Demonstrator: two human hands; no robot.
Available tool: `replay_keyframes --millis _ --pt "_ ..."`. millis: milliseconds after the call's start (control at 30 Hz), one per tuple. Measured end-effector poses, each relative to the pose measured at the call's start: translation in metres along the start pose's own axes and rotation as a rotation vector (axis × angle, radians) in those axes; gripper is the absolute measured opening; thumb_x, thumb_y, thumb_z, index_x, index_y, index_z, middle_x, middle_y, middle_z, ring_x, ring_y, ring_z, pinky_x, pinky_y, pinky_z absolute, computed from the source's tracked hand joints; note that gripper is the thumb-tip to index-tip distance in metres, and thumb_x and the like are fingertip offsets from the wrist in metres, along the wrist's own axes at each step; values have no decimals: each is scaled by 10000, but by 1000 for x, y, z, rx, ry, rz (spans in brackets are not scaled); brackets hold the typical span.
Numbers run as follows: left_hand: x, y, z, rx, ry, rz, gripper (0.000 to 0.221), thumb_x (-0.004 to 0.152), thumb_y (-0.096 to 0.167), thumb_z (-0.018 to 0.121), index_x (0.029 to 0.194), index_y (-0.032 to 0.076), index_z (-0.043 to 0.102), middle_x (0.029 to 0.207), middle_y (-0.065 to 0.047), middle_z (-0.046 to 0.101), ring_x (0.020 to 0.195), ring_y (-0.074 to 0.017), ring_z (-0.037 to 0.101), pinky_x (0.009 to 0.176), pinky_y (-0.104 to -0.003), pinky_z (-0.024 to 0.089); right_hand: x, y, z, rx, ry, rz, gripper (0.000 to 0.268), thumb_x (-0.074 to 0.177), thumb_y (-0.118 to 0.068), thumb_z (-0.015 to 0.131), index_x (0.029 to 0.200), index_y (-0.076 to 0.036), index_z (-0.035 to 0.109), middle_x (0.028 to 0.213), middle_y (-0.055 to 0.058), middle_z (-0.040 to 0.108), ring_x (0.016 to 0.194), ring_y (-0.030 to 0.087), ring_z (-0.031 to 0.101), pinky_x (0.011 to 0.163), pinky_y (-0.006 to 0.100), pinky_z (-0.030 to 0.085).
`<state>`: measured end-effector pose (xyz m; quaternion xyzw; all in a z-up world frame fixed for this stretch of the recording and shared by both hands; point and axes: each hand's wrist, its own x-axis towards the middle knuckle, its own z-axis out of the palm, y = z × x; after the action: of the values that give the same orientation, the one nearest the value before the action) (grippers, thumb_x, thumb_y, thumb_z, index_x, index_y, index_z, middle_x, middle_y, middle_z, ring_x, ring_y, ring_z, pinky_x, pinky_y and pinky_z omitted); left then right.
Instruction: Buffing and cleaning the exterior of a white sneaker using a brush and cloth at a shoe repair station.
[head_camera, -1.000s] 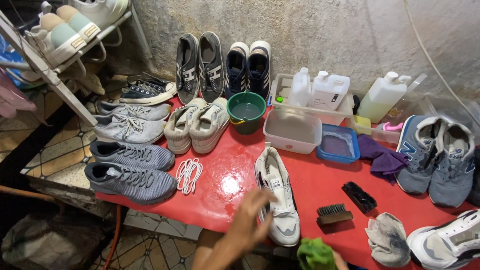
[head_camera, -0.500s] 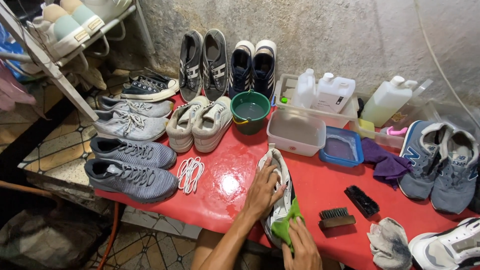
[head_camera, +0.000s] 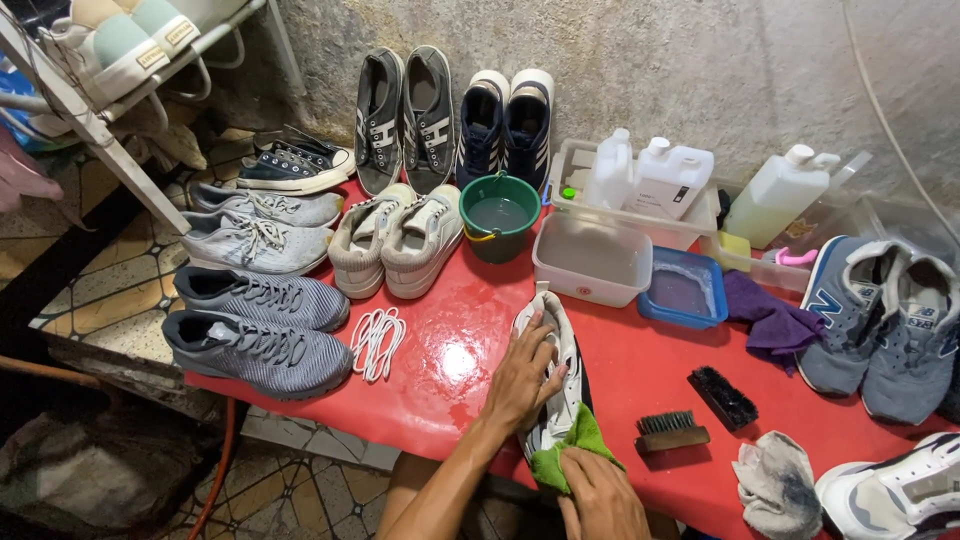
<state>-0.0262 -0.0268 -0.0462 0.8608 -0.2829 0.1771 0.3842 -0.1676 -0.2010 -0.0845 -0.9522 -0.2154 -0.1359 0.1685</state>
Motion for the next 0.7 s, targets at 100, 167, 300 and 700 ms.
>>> replay_keyframes --millis 100,167,300,700 --pt "-2 -2 3 9 17 2 305 1058 333 457 1031 46 556 1490 -176 496 1548 -349 270 1199 -646 237 4 4 -7 51 -105 -4 587 630 -133 798 1192 -107 629 1207 46 646 1078 287 606 915 435 515" --pt "-3 -2 5 3 24 -2 316 1062 345 443 1027 53 558 1491 -168 498 1550 -345 268 1193 -646 247 7 6 -8 69 -122 -57 533 640 -128 786 1151 -94 640 1163 60 641 1007 315 607 889 438 513" --pt "1 -4 4 8 41 18 289 1066 306 472 1023 29 543 1460 -184 509 1542 -364 280 1185 -655 242 14 8 -7 245 -95 -113 791 600 15 742 1372 -58 586 1441 92 597 1337 273 560 1084 375 467" --pt "-1 -7 3 -37 -15 -37 312 1058 350 475 1030 47 544 1465 -173 525 1548 -338 288 1165 -644 285 -4 10 2 10 -162 59 493 697 -238 852 1127 -118 644 1153 40 603 987 277 583 889 422 525"
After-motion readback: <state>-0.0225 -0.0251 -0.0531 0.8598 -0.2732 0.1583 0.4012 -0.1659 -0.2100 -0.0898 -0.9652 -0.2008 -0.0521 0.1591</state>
